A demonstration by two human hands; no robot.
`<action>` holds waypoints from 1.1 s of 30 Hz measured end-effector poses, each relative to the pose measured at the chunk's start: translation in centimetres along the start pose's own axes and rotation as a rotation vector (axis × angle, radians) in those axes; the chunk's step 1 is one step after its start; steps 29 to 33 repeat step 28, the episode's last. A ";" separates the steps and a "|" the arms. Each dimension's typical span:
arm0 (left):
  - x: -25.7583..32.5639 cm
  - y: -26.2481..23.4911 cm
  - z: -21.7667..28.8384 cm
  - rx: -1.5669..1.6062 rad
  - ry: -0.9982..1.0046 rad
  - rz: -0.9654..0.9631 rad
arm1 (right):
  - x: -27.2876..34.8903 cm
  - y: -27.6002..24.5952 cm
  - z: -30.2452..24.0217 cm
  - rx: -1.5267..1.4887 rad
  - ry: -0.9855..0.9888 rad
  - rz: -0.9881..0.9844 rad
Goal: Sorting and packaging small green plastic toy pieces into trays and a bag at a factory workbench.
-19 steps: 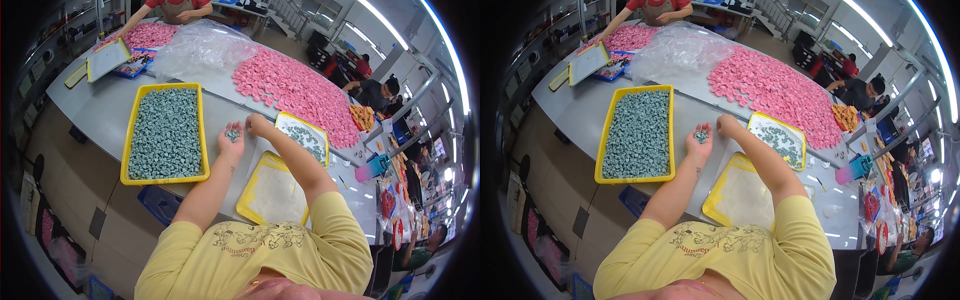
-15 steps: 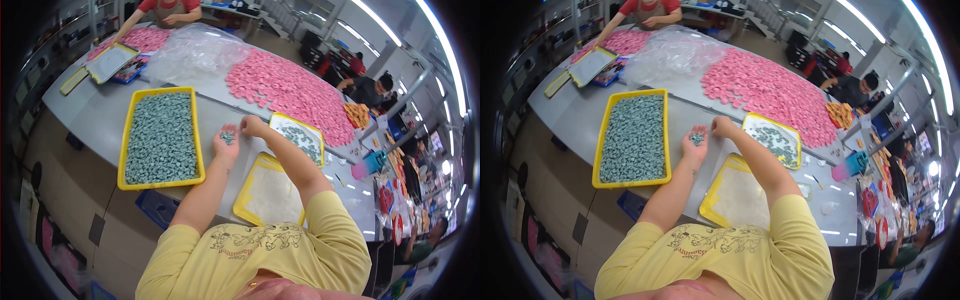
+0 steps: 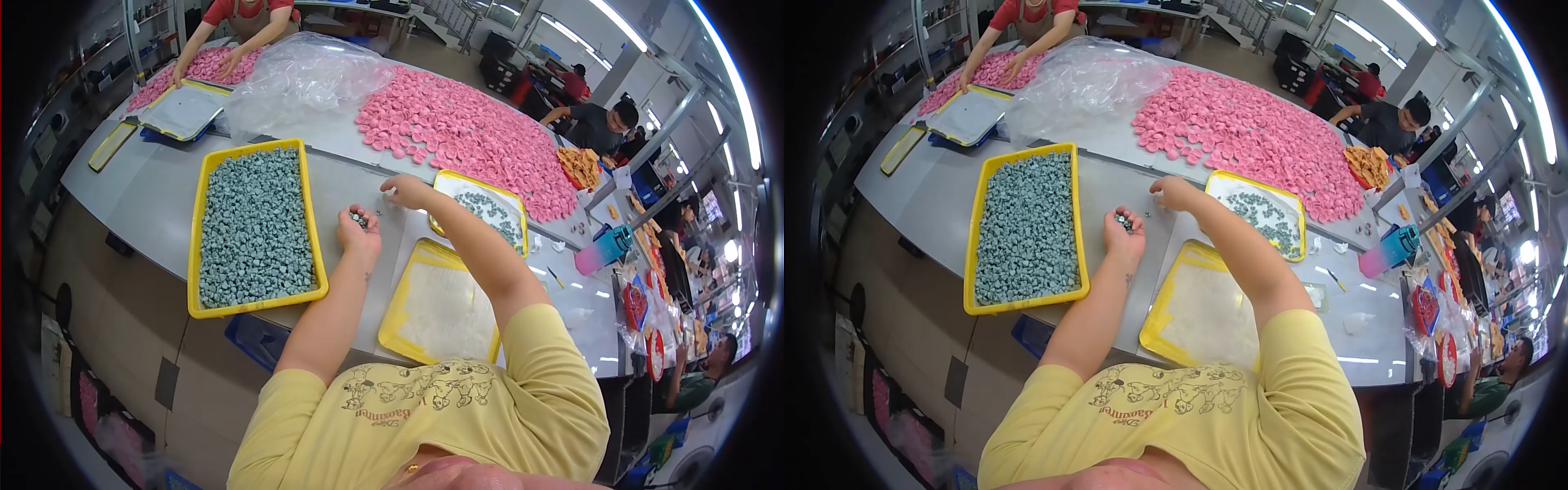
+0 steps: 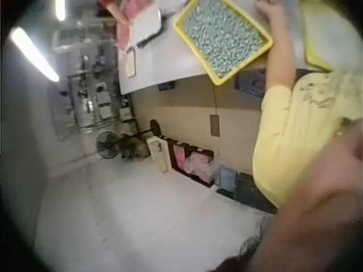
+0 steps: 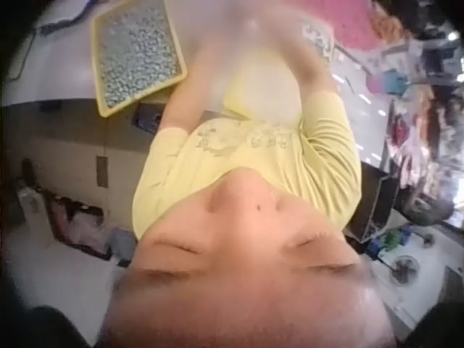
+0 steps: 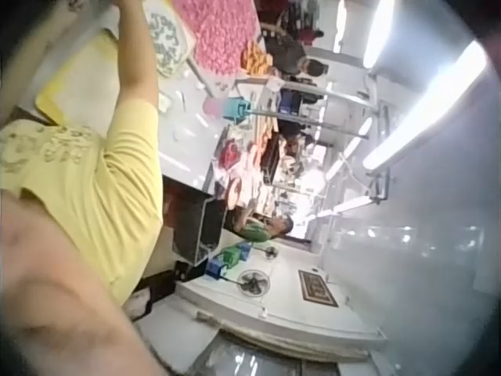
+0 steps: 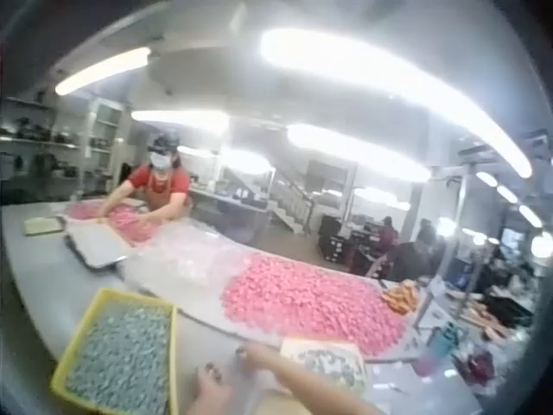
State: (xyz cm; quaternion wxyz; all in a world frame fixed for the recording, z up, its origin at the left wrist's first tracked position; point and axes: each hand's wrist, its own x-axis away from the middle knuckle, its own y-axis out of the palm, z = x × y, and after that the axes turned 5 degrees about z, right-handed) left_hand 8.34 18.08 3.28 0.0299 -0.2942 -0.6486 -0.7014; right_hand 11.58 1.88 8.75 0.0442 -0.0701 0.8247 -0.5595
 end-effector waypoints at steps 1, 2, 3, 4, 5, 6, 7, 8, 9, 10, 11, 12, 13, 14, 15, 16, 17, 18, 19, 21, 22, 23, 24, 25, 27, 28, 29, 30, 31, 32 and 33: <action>0.1 0.2 0.1 -0.020 0.046 0.039 | 0.5 0.7 -0.2 0.069 -0.067 0.038; 0.3 0.3 0.0 -0.028 0.049 0.038 | 0.9 1.2 -0.5 0.137 -0.133 0.077; 0.6 0.4 -0.1 -0.040 0.063 0.065 | 0.9 1.9 -0.4 0.158 -0.140 0.106; 0.7 0.4 -0.2 -0.052 0.077 0.092 | 0.9 2.0 -0.5 0.150 -0.140 0.114; 0.6 0.3 -0.3 -0.062 0.081 0.091 | 1.0 2.1 -0.5 0.174 -0.162 0.088; 0.5 0.2 -0.4 -0.068 0.084 0.087 | 1.0 2.1 -0.5 0.196 -0.183 0.061; 0.7 0.2 -0.6 -0.076 0.082 0.084 | 1.3 2.1 0.0 0.188 -0.177 0.069; 0.7 0.2 -0.7 -0.088 0.081 0.084 | 1.5 2.2 0.5 0.203 -0.232 0.087; 0.6 0.4 -0.8 -0.098 0.082 0.074 | 1.8 2.4 1.0 0.218 -0.286 0.104; 0.5 0.4 -0.8 -0.101 0.088 0.069 | 1.9 2.5 1.0 0.209 -0.286 0.104; 0.5 0.3 -0.7 -0.106 0.091 0.075 | 2.1 2.8 0.9 0.286 -0.276 0.101; 0.5 0.2 -0.6 -0.116 0.085 0.088 | 2.3 3.0 0.7 0.363 -0.267 0.098; 0.4 0.3 -0.6 -0.123 0.079 0.097 | 2.4 3.3 1.0 0.361 -0.270 0.097; 0.4 0.4 -0.7 -0.122 0.083 0.099 | 2.6 3.7 1.3 0.354 -0.252 0.157; 0.4 0.4 -0.9 -0.142 0.086 0.091 | 2.8 3.9 1.5 0.347 -0.235 0.217; 0.3 0.4 -0.8 -0.164 0.089 0.086 | 3.0 3.9 1.3 0.342 -0.238 0.216; 0.2 0.3 -0.8 -0.165 0.094 0.089 | 3.2 3.8 1.2 0.277 -0.161 0.263; 0.1 0.4 -0.7 -0.160 0.081 0.090 | 3.3 3.7 1.0 0.211 -0.083 0.309; -0.1 0.3 -0.8 -0.158 0.064 0.091 | 3.3 3.5 0.8 0.208 -0.080 0.309; -0.4 0.0 -0.8 -0.154 0.065 0.088 | 2.8 2.5 0.8 0.117 0.040 0.234; -0.4 0.0 -0.8 -0.146 0.069 0.082 | 2.8 2.0 0.6 0.115 0.043 0.236; -0.4 0.0 -0.8 -0.150 0.067 0.081 | 2.9 1.4 0.4 -0.099 0.146 0.237; -0.4 -0.1 -0.9 -0.169 0.068 0.111 | 3.0 0.9 0.2 -0.313 0.248 0.235; -0.4 0.0 -1.0 -0.187 0.069 0.140 | 3.0 0.4 -0.3 -0.550 0.308 0.204; -0.5 0.0 -1.2 -0.211 0.070 0.114 | 2.9 -0.5 -1.2 -0.750 0.257 0.122; -0.4 -0.1 -1.4 -0.234 0.069 0.090 | 3.0 -0.8 -1.6 -0.948 0.203 0.035; -0.4 -0.1 -1.4 -0.234 0.069 0.090 | 3.0 -0.8 -1.6 -0.948 0.203 0.035; -0.4 -0.1 -1.4 -0.234 0.069 0.090 | 3.0 -0.8 -1.6 -0.948 0.203 0.035; -0.4 -0.1 -1.4 -0.234 0.069 0.090 | 3.0 -0.8 -1.6 -0.948 0.203 0.035; -0.4 -0.1 -1.4 -0.234 0.069 0.090 | 3.0 -0.8 -1.6 -0.948 0.203 0.035; -0.4 -0.1 -1.4 -0.234 0.069 0.090 | 3.0 -0.8 -1.6 -0.948 0.203 0.035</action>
